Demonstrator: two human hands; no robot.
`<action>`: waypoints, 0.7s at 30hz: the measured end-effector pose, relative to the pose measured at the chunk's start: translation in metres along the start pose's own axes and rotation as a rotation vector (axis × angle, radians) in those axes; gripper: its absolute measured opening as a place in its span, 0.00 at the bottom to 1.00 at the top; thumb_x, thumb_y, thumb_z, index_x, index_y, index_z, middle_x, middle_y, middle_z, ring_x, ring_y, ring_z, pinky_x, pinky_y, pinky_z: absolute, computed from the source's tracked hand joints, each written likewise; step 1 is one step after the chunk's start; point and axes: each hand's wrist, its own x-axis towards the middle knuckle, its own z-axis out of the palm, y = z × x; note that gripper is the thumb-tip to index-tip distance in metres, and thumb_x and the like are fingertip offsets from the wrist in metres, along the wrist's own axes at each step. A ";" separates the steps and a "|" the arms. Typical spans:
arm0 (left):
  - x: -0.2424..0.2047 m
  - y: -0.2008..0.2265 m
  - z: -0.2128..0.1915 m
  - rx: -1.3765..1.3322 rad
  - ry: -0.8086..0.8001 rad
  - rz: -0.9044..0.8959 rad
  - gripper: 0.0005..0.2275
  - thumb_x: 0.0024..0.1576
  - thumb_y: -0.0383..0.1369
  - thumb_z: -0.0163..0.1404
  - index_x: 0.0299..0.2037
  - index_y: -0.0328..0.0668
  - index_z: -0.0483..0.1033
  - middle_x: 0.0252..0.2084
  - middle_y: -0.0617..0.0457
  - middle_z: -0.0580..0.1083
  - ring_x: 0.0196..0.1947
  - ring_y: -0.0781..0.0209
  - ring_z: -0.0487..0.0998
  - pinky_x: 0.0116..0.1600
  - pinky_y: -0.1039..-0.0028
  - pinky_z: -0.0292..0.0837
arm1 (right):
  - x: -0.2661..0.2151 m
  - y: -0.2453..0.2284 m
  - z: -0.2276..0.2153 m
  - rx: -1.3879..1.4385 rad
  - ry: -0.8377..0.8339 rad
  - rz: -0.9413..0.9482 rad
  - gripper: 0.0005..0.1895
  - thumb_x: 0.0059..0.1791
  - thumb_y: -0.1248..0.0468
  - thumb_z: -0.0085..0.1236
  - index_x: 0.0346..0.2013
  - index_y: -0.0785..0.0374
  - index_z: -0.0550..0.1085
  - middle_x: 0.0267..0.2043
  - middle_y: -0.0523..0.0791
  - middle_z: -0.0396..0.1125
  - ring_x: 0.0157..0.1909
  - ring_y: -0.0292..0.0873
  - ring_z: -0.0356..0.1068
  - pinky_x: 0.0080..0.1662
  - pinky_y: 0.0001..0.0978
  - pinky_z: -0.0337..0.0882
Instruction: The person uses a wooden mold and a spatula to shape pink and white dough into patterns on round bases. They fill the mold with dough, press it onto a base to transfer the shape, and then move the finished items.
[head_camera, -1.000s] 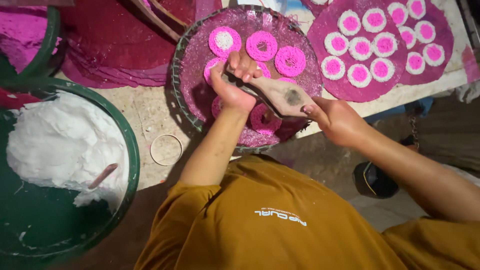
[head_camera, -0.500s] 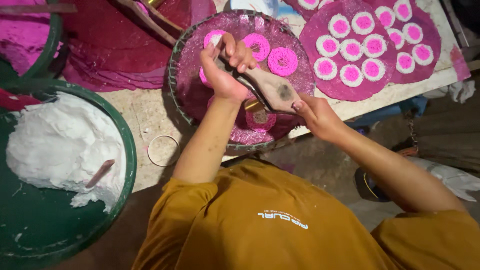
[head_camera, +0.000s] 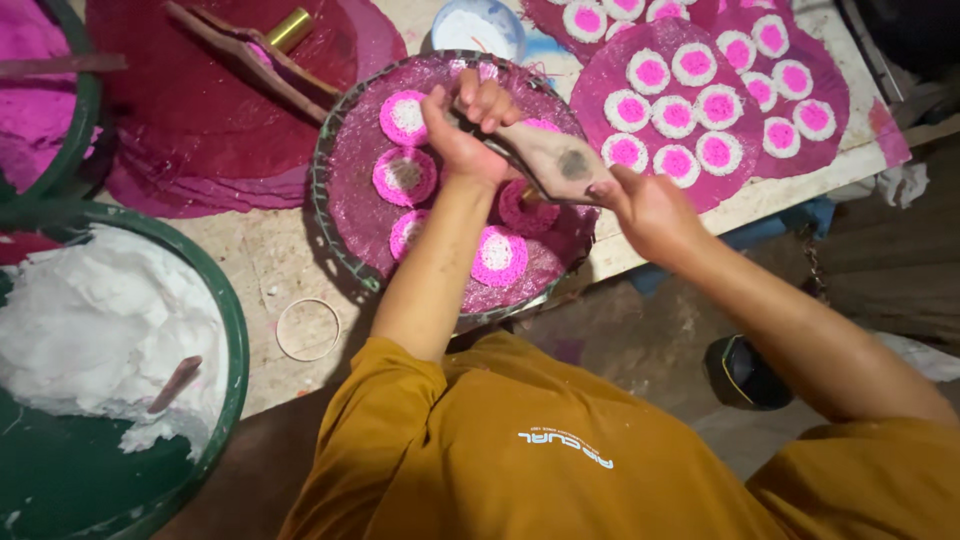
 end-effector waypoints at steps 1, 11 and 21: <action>-0.001 0.001 -0.006 0.015 0.010 0.002 0.16 0.60 0.48 0.35 0.25 0.50 0.60 0.19 0.63 0.55 0.20 0.68 0.56 0.32 0.72 0.56 | 0.000 0.000 0.003 0.038 -0.003 -0.026 0.30 0.57 0.43 0.41 0.53 0.66 0.75 0.33 0.62 0.70 0.39 0.67 0.71 0.40 0.56 0.67; 0.009 -0.004 -0.001 0.021 0.088 0.008 0.15 0.59 0.46 0.33 0.24 0.49 0.59 0.19 0.61 0.56 0.19 0.67 0.55 0.31 0.70 0.57 | 0.012 0.016 -0.002 -0.051 0.014 -0.030 0.26 0.57 0.44 0.43 0.43 0.65 0.75 0.26 0.60 0.67 0.34 0.68 0.68 0.36 0.59 0.62; -0.048 0.002 -0.031 1.104 0.393 -0.715 0.44 0.59 0.66 0.11 0.63 0.36 0.65 0.40 0.47 0.76 0.20 0.71 0.65 0.17 0.81 0.50 | 0.000 0.057 0.024 0.534 0.015 -0.096 0.25 0.60 0.47 0.41 0.32 0.65 0.68 0.19 0.42 0.58 0.24 0.35 0.57 0.28 0.33 0.58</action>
